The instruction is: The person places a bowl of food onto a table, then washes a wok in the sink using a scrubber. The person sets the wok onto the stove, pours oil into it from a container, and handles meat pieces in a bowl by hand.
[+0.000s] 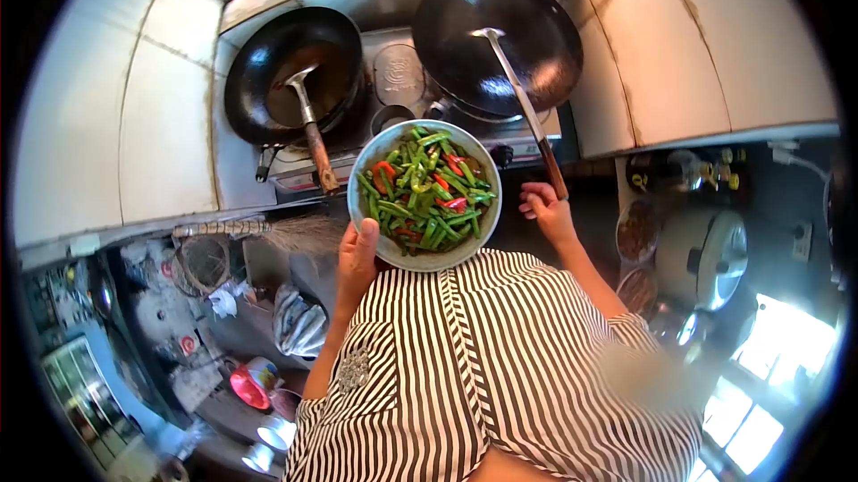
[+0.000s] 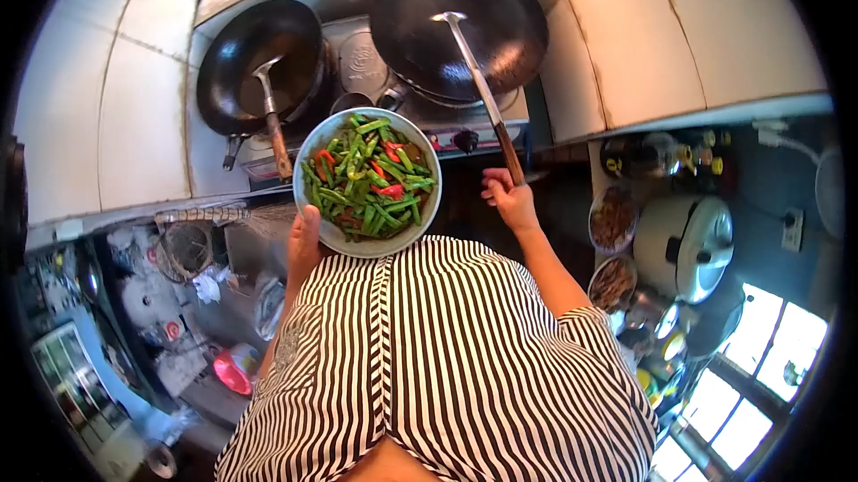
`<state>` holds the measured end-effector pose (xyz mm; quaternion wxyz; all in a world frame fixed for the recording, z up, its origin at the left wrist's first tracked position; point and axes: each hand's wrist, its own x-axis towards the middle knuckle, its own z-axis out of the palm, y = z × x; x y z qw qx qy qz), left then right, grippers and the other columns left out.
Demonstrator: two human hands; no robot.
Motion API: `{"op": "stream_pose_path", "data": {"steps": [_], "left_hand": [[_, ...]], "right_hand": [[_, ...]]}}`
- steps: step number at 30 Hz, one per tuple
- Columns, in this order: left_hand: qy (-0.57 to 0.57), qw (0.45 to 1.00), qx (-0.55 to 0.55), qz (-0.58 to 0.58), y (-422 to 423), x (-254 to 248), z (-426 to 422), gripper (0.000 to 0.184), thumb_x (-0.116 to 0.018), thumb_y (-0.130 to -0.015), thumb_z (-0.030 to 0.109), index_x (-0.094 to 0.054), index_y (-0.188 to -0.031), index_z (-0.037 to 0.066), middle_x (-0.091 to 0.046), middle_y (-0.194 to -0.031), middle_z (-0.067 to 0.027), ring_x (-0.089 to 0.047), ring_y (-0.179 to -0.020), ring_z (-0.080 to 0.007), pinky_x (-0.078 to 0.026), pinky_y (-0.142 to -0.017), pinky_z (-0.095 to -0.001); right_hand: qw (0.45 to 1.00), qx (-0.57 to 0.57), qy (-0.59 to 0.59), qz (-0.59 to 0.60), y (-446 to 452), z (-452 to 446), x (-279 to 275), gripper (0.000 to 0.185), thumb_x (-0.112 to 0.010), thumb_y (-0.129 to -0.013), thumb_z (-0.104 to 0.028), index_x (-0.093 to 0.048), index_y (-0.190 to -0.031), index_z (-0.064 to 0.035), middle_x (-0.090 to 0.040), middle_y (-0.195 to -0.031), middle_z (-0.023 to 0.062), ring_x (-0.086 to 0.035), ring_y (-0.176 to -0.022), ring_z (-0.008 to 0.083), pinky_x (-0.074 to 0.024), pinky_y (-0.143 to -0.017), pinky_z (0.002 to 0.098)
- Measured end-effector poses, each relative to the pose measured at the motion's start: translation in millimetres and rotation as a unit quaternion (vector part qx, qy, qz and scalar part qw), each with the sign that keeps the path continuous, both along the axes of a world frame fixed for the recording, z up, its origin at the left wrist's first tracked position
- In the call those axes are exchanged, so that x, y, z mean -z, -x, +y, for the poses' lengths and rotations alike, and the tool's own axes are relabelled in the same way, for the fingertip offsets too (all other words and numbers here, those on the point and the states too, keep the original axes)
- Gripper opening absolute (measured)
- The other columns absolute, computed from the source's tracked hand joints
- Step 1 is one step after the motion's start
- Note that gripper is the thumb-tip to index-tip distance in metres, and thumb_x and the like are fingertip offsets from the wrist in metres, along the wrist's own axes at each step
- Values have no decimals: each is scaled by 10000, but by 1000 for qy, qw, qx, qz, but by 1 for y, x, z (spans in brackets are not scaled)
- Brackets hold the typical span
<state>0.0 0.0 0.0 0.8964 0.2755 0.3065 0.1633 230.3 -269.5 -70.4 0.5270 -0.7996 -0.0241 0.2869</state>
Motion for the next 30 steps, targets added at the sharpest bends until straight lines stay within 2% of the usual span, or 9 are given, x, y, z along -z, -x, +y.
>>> {"op": "stream_pose_path", "data": {"steps": [2, 3, 6, 12, 13, 16, 20, 27, 30], "left_hand": [[-2, 999, 46, 0, 7, 26, 1, 394, -523, -942, 265, -490, -1230, -2, -592, -1111, -52, -565, -932, -106, -449, -824, -234], [8, 998, 48, 35, -2, 0, -4, 372, -521, -944, 247, -497, -1223, 2, -606, -1046, -30, -556, -876, -78, -447, -775, -224], [-39, 987, 156, 6, -23, 54, -11, 321, -513, -945, 217, -514, -1191, 10, -604, -970, -8, -539, -809, -66, -439, -718, -212], [-87, 954, 287, 3, -59, 20, -50, 359, -466, -957, 259, -460, -1210, 3, -583, -1121, -146, -614, -923, -226, -544, -698, -324], [-43, 953, 299, -15, -53, 20, -22, 362, -521, -937, 237, -473, -1200, -7, -620, -1006, -88, -603, -770, -136, -501, -640, -251], [-67, 927, 368, 18, -54, 6, -28, 354, -545, -924, 266, -493, -1173, 20, -619, -964, -65, -591, -694, -128, -487, -567, -246], [-142, 885, 442, 28, -58, -18, -19, 494, -577, -904, 309, -447, -1270, 5, -573, -1177, -96, -580, -998, -180, -474, -848, -296], [-230, 841, 480, 95, -38, -101, -79, 575, -615, -869, 384, -448, -1259, -5, -550, -1200, -100, -556, -1035, -188, -437, -915, -320], [-263, 825, 484, 128, -27, -156, -158, 625, -618, -845, 424, -410, -1284, 31, -531, -1215, -128, -556, -1065, -258, -493, -890, -424]], "right_hand": [[994, -78, 3, 81, 27, -1, -4, 255, -542, -875, -161, -603, -1100, -57, -651, -931, 78, -636, -734, 137, -506, -608, 236], [993, -38, -12, 108, 56, -5, 16, 255, -542, -875, -161, -603, -1100, -57, -651, -931, 78, -636, -734, 137, -506, -608, 236], [989, 42, 65, 123, 69, -32, 5, 256, -519, -875, -172, -610, -1077, -43, -655, -895, 73, -640, -710, 141, -514, -582, 253], [980, 84, 36, 176, 116, -69, 57, 272, -527, -824, -161, -617, -1053, -43, -652, -864, 87, -649, -680, 160, -522, -544, 278], [977, 106, 87, 165, 128, -45, 28, 271, -525, -825, -159, -616, -1051, -41, -651, -861, 89, -649, -676, 160, -521, -537, 279], [971, 122, 90, 186, 163, -40, 15, 270, -529, -831, -163, -613, -1054, -35, -644, -880, 85, -642, -698, 158, -513, -565, 267], [957, 204, 66, 196, 206, -34, -11, 255, -523, -849, -153, -610, -1054, -30, -635, -858, 73, -626, -683, 151, -501, -564, 270], [853, 482, -73, 186, 307, -98, -55, 203, -501, -884, -130, -613, -1028, -42, -629, -795, 60, -618, -648, 140, -503, -540, 267], [807, 538, -71, 233, 352, -169, -66, 199, -497, -886, -127, -610, -1030, -49, -625, -783, 55, -612, -622, 137, -502, -515, 266]]}}
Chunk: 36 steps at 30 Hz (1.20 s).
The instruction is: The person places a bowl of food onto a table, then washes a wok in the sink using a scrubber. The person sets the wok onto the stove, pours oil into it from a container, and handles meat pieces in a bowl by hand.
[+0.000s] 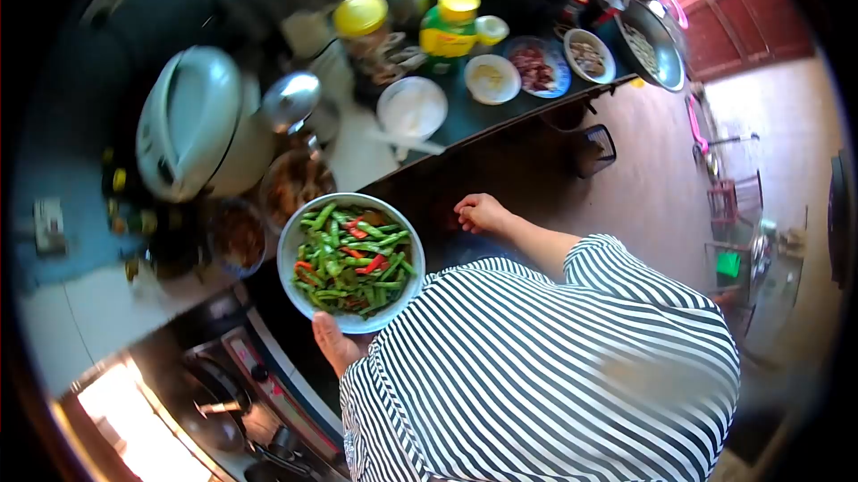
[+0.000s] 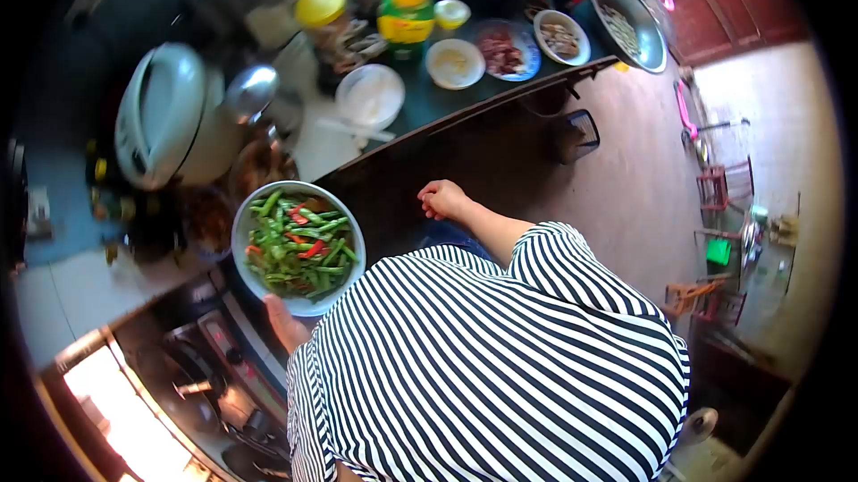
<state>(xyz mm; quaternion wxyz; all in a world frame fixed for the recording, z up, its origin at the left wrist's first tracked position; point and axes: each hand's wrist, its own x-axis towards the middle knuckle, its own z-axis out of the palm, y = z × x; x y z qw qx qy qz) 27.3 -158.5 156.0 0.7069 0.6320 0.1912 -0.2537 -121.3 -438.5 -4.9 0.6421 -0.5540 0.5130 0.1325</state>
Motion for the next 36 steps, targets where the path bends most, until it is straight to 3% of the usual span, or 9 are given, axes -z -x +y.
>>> {"op": "stream_pose_path", "data": {"steps": [2, 9, 11, 13, 15, 21, 26, 29, 36], "left_hand": [[164, 986, 33, -8, 2, -39, -33, 651, -617, -835, 444, -389, -1306, 57, -516, -1235, -128, -538, -1103, -281, -515, -874, -443], [219, 956, 196, 9, 8, -89, -107, 641, -521, -891, 464, -345, -1347, 49, -493, -1286, -128, -518, -1141, -263, -481, -919, -411], [185, 960, 201, 55, 11, -91, -143, 603, -526, -890, 462, -390, -1302, 44, -556, -1194, -114, -600, -988, -231, -554, -722, -344], [191, 939, 283, 42, 15, -86, -169, 480, -519, -908, 429, -464, -1179, 36, -627, -941, -86, -608, -604, -152, -443, -386, -244], [203, 894, 398, 24, 22, -71, -191, 426, -510, -918, 413, -477, -1111, 35, -631, -880, -90, -598, -569, -145, -459, -408, -246], [236, 839, 483, 80, 90, -66, -270, 360, -499, -935, 360, -477, -1090, 36, -626, -817, -83, -579, -532, -146, -457, -404, -244], [244, 784, 565, 83, 181, -70, -352, 340, -499, -938, 350, -489, -1083, 42, -625, -823, -77, -575, -545, -140, -452, -427, -246], [247, 755, 599, 100, 260, -64, -408, 345, -467, -952, 356, -485, -1097, 43, -622, -848, -75, -575, -572, -139, -440, -447, -242], [306, 717, 607, 155, 417, -55, -551, 388, -457, -947, 396, -487, -1143, 63, -617, -913, -58, -556, -601, -125, -405, -436, -236]], "right_hand": [[999, 25, 14, 15, 21, -18, -14, 198, -488, -895, -125, -606, -1036, -52, -623, -792, 51, -616, -645, 137, -511, -538, 268], [981, 195, -4, 5, 96, -13, -40, 197, -523, -913, -170, -602, -1051, -54, -631, -810, 58, -624, -652, 138, -529, -559, 271], [962, 271, -18, -24, 127, 4, -36, 202, -542, -907, -185, -601, -1047, -51, -636, -821, 67, -626, -657, 142, -531, -555, 274], [928, 371, 5, -37, 159, 21, -38, 184, -550, -897, -202, -612, -981, -50, -633, -812, 72, -619, -622, 148, -510, -504, 271], [891, 452, -18, -32, 198, 34, -34, 177, -558, -892, -201, -614, -974, -56, -633, -799, 71, -619, -619, 154, -510, -502, 270], [768, 639, 15, 22, 304, 45, -23, 136, -549, -882, -161, -609, -940, -54, -629, -755, 73, -614, -588, 147, -507, -490, 266], [722, 691, 46, -4, 384, 51, 22, 124, -509, -878, -91, -608, -938, -48, -624, -734, 77, -605, -566, 143, -493, -475, 261], [738, 673, 42, -18, 455, 29, -7, 145, -491, -884, -63, -594, -983, -40, -620, -748, 79, -603, -575, 141, -481, -464, 257], [626, 768, 110, -81, 616, -6, -40, 174, -539, -902, -165, -571, -1024, -44, -621, -802, 82, -613, -662, 166, -530, -574, 298]]}}
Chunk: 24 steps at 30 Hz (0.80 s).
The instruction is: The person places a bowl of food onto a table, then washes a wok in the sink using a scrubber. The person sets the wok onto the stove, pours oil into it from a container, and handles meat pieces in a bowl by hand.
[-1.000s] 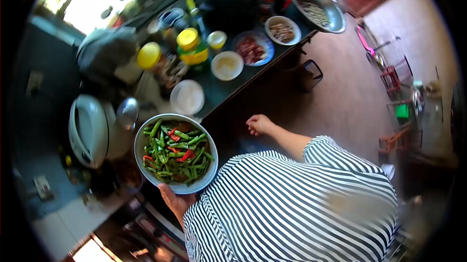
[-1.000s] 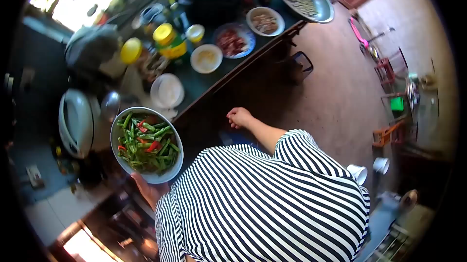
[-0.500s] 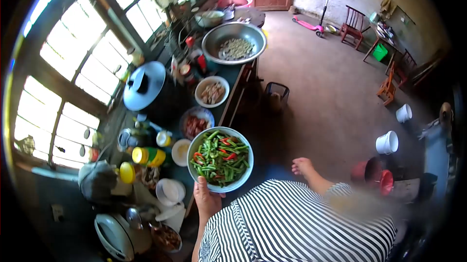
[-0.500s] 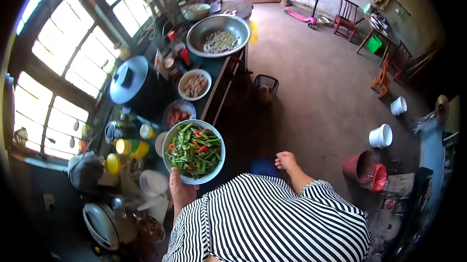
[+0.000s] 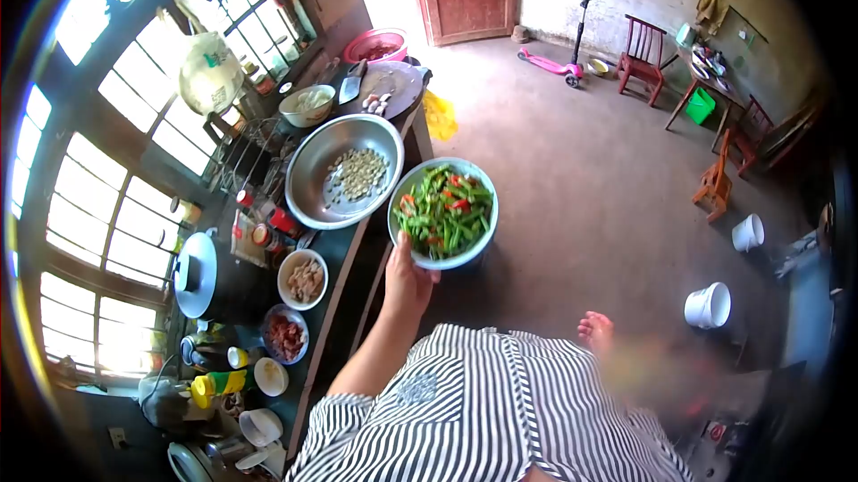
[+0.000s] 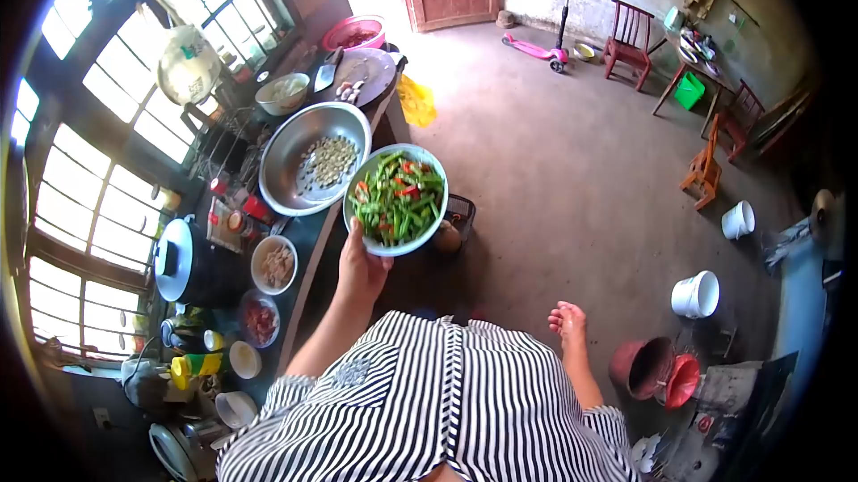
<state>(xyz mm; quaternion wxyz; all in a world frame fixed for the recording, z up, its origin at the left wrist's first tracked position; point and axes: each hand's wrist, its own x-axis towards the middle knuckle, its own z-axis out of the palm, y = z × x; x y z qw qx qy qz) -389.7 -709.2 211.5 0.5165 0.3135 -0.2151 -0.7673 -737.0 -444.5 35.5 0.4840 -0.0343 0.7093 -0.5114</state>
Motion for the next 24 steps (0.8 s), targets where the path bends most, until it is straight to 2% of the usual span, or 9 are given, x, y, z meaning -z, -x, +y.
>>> {"op": "stream_pose_path", "data": {"steps": [3, 5, 6, 7, 8, 12, 21, 22, 24], "left_hand": [[36, 999, -32, 5, 46, 4, -69, 389, -455, -951, 382, -491, -1127, 38, -618, -906, -70, -553, -577, -130, -413, -424, -243], [71, 996, -47, -24, 73, 20, -113, 341, -448, -957, 358, -502, -1066, 40, -621, -781, -65, -547, -508, -129, -441, -418, -237], [71, 996, -55, -17, 86, 20, -132, 327, -453, -956, 352, -506, -1051, 44, -620, -766, -64, -544, -490, -129, -447, -416, -237], [66, 996, -60, -7, 100, 23, -148, 314, -458, -955, 347, -509, -1037, 48, -618, -751, -64, -541, -472, -129, -453, -414, -237], [65, 996, -63, -27, 114, 29, -162, 308, -463, -954, 344, -511, -1035, 51, -618, -754, -62, -540, -468, -127, -455, -416, -236], [35, 998, -21, -38, 173, 37, -205, 303, -491, -941, 358, -508, -1051, 77, -620, -766, -49, -553, -493, -130, -445, -413, -235], [-4, 986, 168, -5, 381, 49, -277, 273, -501, -940, 338, -524, -1022, 79, -621, -756, -52, -560, -521, -130, -444, -459, -235], [41, 972, 230, -8, 407, 48, -285, 277, -484, -946, 344, -534, -1004, 77, -622, -785, -45, -554, -557, -123, -431, -471, -232], [24, 963, 267, -24, 454, 44, -291, 318, -504, -923, 391, -532, -1019, 89, -611, -935, -52, -568, -722, -127, -427, -514, -248]], "right_hand": [[991, 126, 37, -6, 38, -14, -11, 183, -559, -897, -178, -556, -1029, -51, -604, -767, 59, -588, -635, 147, -480, -524, 258], [984, 159, 74, -37, 54, -26, -9, 195, -595, -886, -193, -543, -1016, -59, -591, -748, 54, -576, -617, 158, -460, -504, 263], [980, 150, 117, -63, 74, -15, 28, 190, -594, -886, -179, -532, -1019, -58, -588, -739, 55, -573, -602, 160, -456, -482, 269], [977, 187, 77, -73, 86, -8, 50, 187, -589, -888, -166, -518, -1015, -50, -585, -723, 64, -565, -577, 168, -462, -466, 289], [978, 198, 35, -49, 111, 11, 115, 171, -578, -885, -178, -534, -963, -32, -589, -721, 75, -577, -577, 177, -479, -475, 302], [973, 218, -69, -34, 120, -41, 68, 174, -576, -884, -180, -539, -960, -29, -590, -722, 77, -581, -580, 179, -482, -478, 304], [978, 200, -46, -20, 218, -159, 52, 182, -573, -880, -186, -549, -954, -21, -594, -725, 83, -588, -585, 184, -488, -484, 309], [977, 209, -47, -22, 227, -161, 55, 183, -573, -880, -186, -550, -953, -20, -594, -725, 84, -588, -585, 185, -489, -484, 309], [971, 229, -64, -27, 243, -168, 59, 185, -572, -879, -188, -552, -952, -19, -595, -726, 85, -590, -587, 186, -490, -485, 310]]}}
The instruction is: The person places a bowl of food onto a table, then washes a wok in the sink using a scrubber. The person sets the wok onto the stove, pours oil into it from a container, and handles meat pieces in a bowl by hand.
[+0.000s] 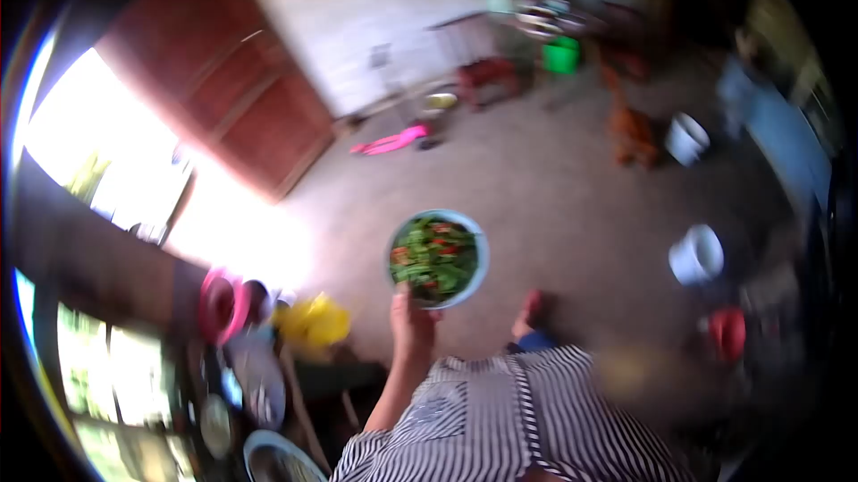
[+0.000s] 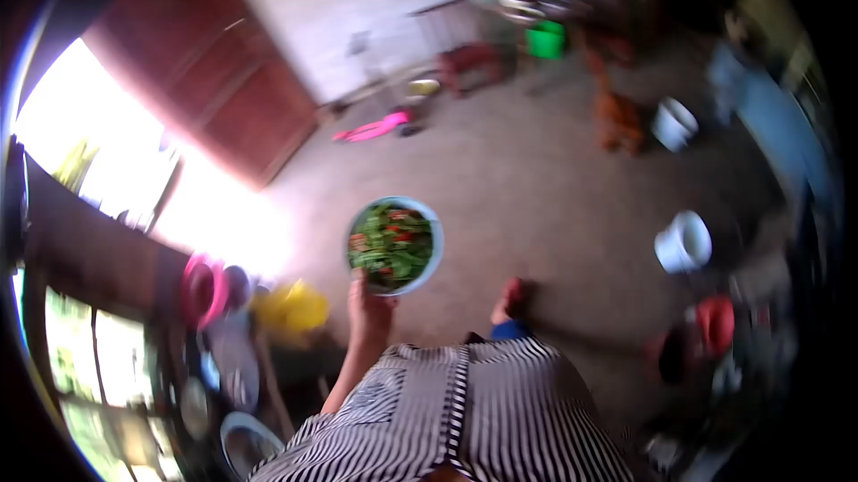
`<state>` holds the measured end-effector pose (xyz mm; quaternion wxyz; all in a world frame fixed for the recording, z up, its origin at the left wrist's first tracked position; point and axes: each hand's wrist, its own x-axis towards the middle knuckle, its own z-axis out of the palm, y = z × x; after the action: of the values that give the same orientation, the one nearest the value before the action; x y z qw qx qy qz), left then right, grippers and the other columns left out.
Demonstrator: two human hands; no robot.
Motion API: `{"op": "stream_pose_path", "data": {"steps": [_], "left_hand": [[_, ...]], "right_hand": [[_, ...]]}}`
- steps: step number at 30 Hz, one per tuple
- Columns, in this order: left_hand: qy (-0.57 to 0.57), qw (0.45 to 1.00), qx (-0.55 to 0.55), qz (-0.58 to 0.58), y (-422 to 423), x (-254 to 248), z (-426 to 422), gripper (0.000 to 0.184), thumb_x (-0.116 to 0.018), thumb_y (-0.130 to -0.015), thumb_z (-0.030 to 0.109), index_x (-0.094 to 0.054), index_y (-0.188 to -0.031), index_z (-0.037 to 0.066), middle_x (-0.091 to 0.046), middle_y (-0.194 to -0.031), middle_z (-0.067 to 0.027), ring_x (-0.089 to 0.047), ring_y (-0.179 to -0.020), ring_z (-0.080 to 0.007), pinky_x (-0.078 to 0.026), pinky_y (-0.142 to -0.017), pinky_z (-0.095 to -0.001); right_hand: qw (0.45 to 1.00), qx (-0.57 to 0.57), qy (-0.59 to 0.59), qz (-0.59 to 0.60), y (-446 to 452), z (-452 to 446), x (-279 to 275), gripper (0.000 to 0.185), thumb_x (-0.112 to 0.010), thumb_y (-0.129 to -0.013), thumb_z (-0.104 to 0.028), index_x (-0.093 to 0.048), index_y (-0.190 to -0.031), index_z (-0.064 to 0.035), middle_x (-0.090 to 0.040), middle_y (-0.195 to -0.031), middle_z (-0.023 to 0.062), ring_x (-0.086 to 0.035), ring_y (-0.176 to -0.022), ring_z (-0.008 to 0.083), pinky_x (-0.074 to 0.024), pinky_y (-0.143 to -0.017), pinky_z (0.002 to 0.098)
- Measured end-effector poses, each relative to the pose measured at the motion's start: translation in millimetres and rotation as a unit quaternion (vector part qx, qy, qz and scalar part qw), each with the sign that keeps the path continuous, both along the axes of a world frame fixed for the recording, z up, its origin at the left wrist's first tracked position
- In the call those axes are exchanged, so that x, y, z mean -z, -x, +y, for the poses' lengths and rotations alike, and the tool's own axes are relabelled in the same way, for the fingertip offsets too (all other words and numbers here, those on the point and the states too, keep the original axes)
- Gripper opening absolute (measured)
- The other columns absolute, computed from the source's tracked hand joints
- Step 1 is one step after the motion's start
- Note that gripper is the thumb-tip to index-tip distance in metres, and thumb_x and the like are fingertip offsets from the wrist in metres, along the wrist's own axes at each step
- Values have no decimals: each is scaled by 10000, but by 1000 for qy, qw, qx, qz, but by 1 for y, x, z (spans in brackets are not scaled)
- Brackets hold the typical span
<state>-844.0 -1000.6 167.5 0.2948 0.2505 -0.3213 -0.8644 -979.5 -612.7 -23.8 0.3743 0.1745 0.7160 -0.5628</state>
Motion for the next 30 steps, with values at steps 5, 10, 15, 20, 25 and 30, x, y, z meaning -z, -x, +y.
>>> {"op": "stream_pose_path", "data": {"steps": [5, 10, 15, 20, 25, 30], "left_hand": [[-6, 992, 85, -97, 196, -14, -13, 369, -488, -917, 450, -480, -1109, 136, -582, -1002, -30, -552, -770, -144, -380, -532, -272], [-4, 986, 151, -68, 203, 22, -56, 435, -464, -914, 493, -480, -1127, 114, -588, -984, -37, -546, -743, -145, -376, -527, -273], [19, 978, 183, -97, 388, -2, -75, 436, -453, -925, 476, -489, -1101, 78, -598, -930, -59, -545, -687, -145, -389, -505, -268], [29, 964, 247, -91, 547, 24, -96, 384, -456, -939, 434, -493, -1038, 64, -586, -839, -67, -523, -607, -142, -407, -498, -269], [67, 947, 311, -41, 713, 23, -89, 376, -455, -942, 421, -492, -1035, 58, -565, -807, -61, -503, -596, -136, -405, -499, -266], [31, 945, 326, -18, 878, 46, -69, 380, -447, -945, 421, -492, -1034, 54, -558, -790, -59, -498, -595, -135, -401, -502, -261]], "right_hand": [[998, 46, -14, -40, 114, -5, 23, 191, -571, -877, -191, -558, -948, -14, -596, -727, 88, -594, -590, 189, -494, -489, 313], [997, 71, -12, -5, 120, 26, 175, 197, -569, -875, -194, -563, -945, -10, -598, -728, 92, -598, -593, 191, -498, -492, 316], [993, 101, -55, -3, 300, -30, -23, 138, -634, -794, -218, -627, -803, -80, -648, -801, 59, -625, -731, 196, -523, -624, 362], [985, 156, -53, 58, 360, -17, 23, 259, -573, -850, -181, -577, -1007, 25, -609, -805, 129, -615, -639, 215, -507, -527, 325], [970, 228, -78, -13, 427, -34, -23, 270, -568, -856, -189, -572, -1019, 27, -608, -835, 139, -619, -666, 216, -509, -553, 328], [966, 242, -89, -31, 528, -40, -19, 281, -564, -862, -197, -568, -1031, 28, -607, -865, 148, -622, -692, 218, -512, -578, 330]]}}
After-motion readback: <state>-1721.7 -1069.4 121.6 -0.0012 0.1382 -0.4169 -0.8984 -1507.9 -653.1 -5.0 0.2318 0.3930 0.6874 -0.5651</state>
